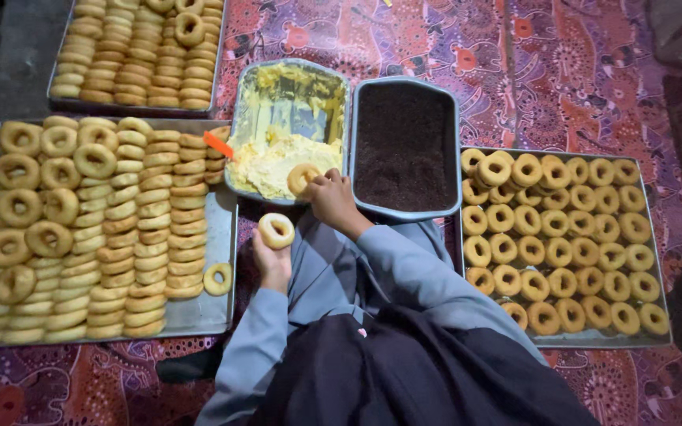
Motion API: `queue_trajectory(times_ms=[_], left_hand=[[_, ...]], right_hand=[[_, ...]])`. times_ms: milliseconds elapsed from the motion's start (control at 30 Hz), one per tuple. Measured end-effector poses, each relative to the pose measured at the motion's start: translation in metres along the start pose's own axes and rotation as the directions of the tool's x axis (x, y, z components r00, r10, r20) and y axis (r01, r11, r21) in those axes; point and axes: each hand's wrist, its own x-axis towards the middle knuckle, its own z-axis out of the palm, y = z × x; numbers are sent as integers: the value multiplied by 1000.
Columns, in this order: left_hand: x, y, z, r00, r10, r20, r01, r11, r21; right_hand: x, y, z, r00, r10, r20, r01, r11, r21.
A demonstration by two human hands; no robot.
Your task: The person sits on the floor and fills ring-shaped pastries with a yellow cream using a small orange spatula, then rolls them in a dark granular topping. The filled pastries are placed on a metal tray.
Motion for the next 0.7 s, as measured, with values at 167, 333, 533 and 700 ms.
queue_trajectory(times_ms=[167,333,533,700], left_hand=[[-15,5,-10,1000,9,-10,-9,1000,-7],[-17,8,-12,999,29,-38,-30,999,-31],[-23,7,-11,997,73,-12,-74,997,-32],[-26,5,-4,996,83,-27,-84,996,-39]], right_hand=[[5,23,16,991,-94,-93,102,991,92],[23,37,24,986,-163,19,160,981,108],[30,43,4,935,-329,130,313,941,129],[30,35,-11,921,-295,255,260,952,163]])
